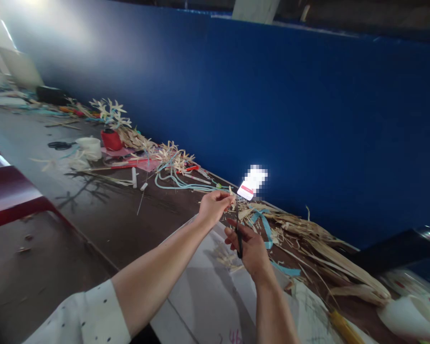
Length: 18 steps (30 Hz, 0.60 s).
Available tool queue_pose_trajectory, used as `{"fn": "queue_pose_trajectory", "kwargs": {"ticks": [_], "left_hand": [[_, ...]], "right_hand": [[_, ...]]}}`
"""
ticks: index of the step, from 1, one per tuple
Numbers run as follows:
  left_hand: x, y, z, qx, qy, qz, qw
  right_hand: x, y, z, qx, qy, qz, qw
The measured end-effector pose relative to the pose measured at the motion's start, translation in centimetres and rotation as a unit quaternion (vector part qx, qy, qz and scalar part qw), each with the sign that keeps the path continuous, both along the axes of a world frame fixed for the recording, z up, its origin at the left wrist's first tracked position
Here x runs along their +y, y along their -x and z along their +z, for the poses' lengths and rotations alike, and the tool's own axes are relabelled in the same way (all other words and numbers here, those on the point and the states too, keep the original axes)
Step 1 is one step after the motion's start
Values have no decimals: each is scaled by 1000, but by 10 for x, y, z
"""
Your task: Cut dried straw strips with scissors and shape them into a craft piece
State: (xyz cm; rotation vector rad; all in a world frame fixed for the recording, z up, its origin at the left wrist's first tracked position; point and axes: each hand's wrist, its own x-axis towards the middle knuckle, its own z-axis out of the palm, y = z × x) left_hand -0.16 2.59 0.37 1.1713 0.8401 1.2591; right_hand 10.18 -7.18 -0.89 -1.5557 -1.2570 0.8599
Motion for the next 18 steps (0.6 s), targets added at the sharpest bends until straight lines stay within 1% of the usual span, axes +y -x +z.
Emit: {"fn": "queue_pose_trajectory", "kwargs": {"ticks": [5, 13, 18], "left_hand": [[-2, -2, 0, -18, -1, -3, 1000], [-4, 1, 2, 1, 9, 8, 1000], [-6, 2, 5, -17, 26, -2, 1000]], "right_hand": [[2, 0, -3, -2, 6, -6, 1000], [0, 3, 2, -13, 3, -8, 1000], [-1, 3, 3, -16, 2, -5, 1000]]}}
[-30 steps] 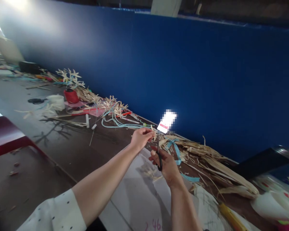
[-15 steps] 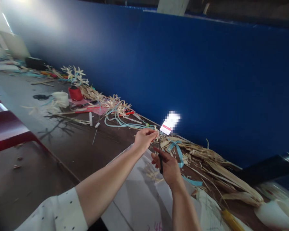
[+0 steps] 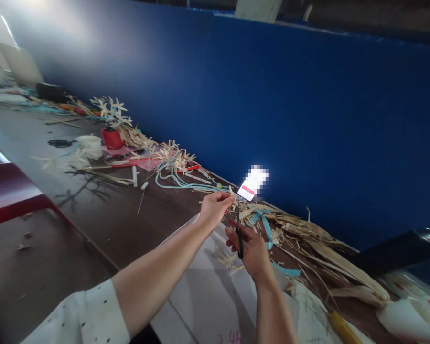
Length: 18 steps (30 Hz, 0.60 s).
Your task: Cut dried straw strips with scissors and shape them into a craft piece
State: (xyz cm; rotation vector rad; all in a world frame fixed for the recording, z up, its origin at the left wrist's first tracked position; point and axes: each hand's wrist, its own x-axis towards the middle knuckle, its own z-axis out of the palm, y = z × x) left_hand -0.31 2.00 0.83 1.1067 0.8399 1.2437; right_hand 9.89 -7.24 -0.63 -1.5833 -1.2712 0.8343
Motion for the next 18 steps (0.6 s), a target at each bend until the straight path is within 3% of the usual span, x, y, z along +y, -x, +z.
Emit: {"fn": "queue_pose_trajectory", "kwargs": {"ticks": [18], "left_hand": [[-6, 0, 4, -18, 26, 13, 999]], "right_hand": [[1, -2, -2, -9, 14, -4, 1000]]}}
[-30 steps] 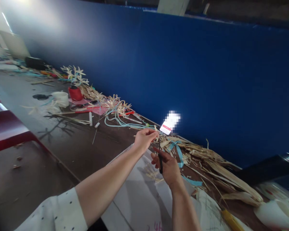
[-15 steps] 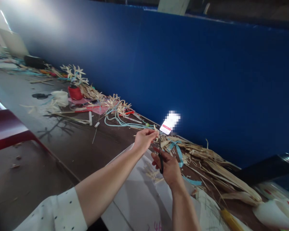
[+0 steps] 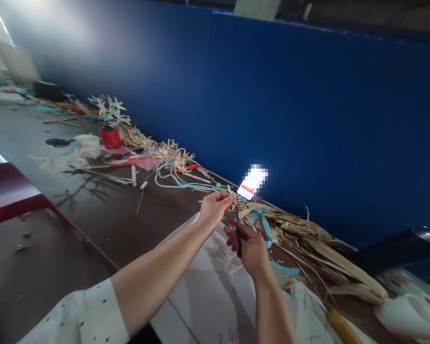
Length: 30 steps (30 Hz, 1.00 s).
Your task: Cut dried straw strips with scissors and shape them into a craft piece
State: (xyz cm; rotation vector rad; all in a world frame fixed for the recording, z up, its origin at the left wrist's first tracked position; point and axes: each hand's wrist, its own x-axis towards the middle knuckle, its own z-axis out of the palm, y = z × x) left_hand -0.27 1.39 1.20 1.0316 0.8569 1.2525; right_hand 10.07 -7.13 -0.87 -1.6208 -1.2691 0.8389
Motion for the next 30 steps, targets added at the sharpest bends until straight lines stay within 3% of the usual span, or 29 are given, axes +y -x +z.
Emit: {"fn": "queue_pose_trajectory", "kwargs": {"ticks": [20, 30], "left_hand": [[0, 1, 0, 2, 3, 12, 1000], [1, -1, 1, -63, 12, -31, 997]], "right_hand": [[-1, 2, 4, -48, -13, 1, 999], [1, 1, -1, 58, -7, -58, 997]]}}
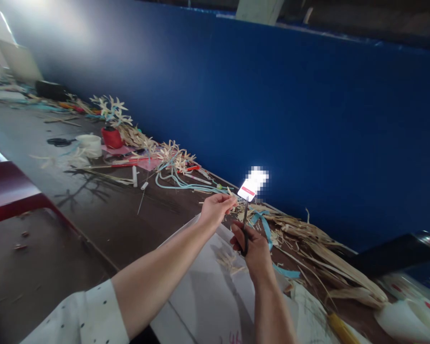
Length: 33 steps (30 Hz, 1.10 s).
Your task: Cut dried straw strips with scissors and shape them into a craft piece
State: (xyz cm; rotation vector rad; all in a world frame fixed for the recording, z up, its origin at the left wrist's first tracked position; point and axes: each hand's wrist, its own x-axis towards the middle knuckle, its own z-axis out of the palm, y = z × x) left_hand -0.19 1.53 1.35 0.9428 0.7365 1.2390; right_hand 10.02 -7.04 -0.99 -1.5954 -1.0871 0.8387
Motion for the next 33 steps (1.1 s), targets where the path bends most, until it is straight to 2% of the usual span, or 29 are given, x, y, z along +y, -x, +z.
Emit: {"fn": "queue_pose_trajectory", "kwargs": {"ticks": [4, 8, 13, 19, 26, 33], "left_hand": [[1, 0, -2, 4, -27, -27, 999], [0, -2, -4, 21, -42, -73, 996], [-3, -7, -11, 44, -43, -136, 989], [-7, -10, -15, 85, -77, -161, 980], [-8, -15, -25, 122, -148, -155, 969], [-12, -12, -27, 228, -285, -80, 928]], "right_hand": [[2, -3, 0, 82, -49, -50, 994], [4, -7, 0, 185, -131, -87, 970], [5, -8, 3, 205, -170, -92, 960], [4, -11, 1, 214, -189, -98, 953], [6, -17, -6, 169, -223, -75, 957], [4, -20, -5, 131, -187, -103, 968]]}}
